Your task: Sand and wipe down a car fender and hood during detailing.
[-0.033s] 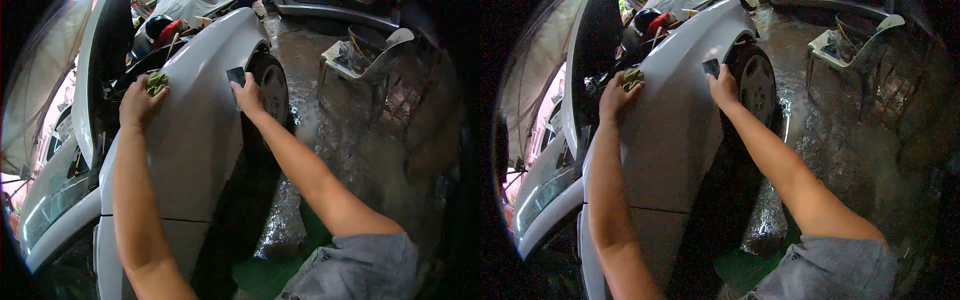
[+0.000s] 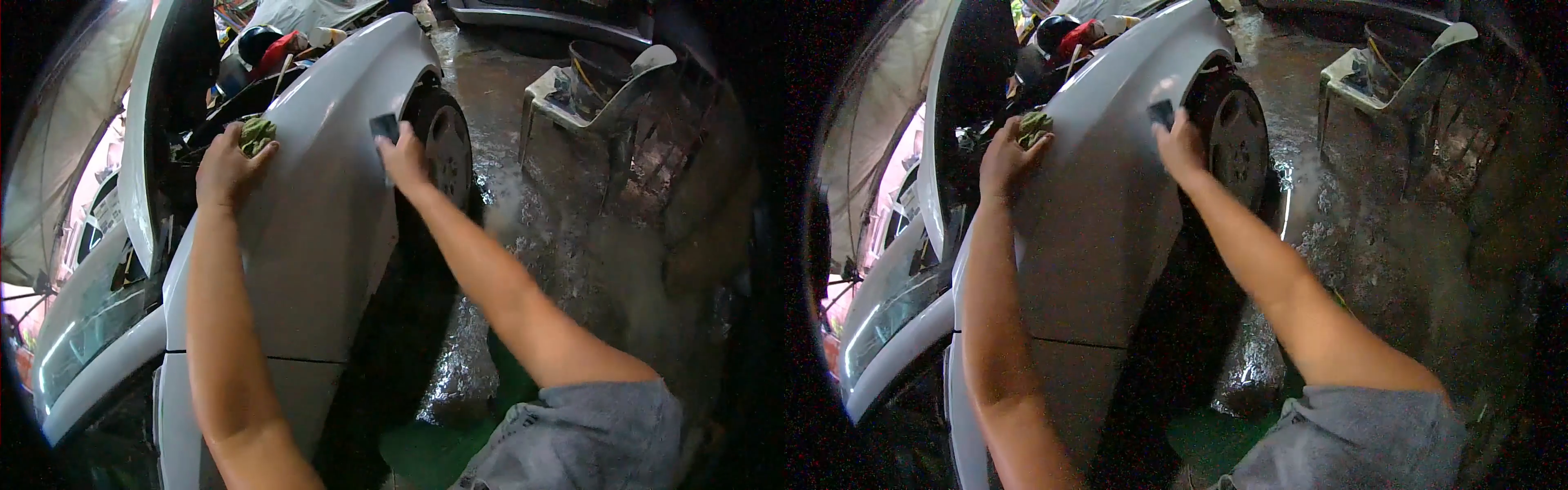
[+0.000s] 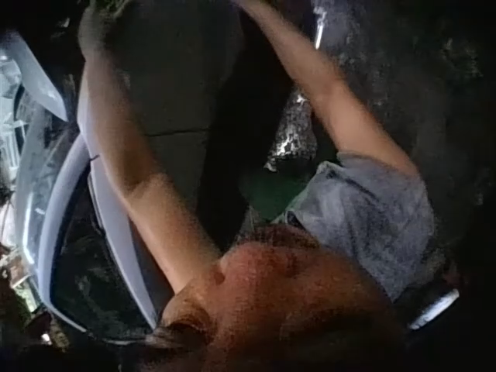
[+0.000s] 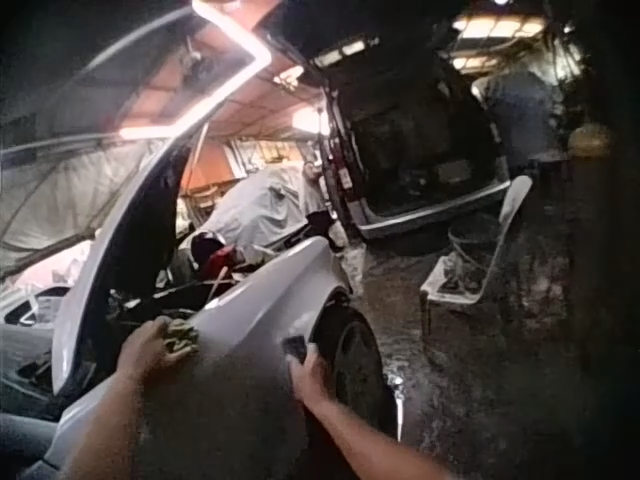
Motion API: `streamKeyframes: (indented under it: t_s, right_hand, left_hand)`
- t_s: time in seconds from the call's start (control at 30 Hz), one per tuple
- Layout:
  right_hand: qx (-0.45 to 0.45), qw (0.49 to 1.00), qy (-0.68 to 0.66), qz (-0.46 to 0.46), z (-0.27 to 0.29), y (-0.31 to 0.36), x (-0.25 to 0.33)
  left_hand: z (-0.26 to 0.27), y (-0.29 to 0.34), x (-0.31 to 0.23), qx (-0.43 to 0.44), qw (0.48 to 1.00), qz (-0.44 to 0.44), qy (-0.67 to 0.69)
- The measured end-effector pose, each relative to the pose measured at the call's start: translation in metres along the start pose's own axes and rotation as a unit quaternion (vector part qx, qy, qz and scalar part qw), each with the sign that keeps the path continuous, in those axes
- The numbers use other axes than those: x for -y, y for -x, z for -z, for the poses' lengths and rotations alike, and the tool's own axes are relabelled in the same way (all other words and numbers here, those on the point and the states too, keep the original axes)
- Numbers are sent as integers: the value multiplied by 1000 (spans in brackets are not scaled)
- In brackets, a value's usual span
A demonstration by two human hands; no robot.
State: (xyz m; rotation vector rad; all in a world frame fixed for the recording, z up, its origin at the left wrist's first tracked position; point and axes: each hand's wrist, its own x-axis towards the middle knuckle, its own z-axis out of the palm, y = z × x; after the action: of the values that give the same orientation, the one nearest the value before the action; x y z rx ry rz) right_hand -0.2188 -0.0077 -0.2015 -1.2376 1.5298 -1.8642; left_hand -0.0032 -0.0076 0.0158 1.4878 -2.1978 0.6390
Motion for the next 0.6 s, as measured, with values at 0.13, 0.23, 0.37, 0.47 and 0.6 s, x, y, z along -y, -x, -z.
streamKeyframes:
  t_s: [0.13,0.23,0.37,0.47,0.6]
  right_hand:
    - [-21,999,-1,-50,-41,115,-25]
    - [21,1000,-8,5,-36,147,-57]
    - [-34,998,60,13,-15,-1,-10]
    - [-46,994,92,23,-10,-11,-17]
    - [-45,998,-14,38,-42,105,-40]
  left_hand:
    - [-1,8,7,17,1000,14,4]
    - [1,5,3,9,1000,-2,5]
    - [1,3,-1,-3,1000,-8,-7]
    - [0,-1,-11,4,1000,-18,1]
    - [0,6,4,-5,1000,-18,-12]
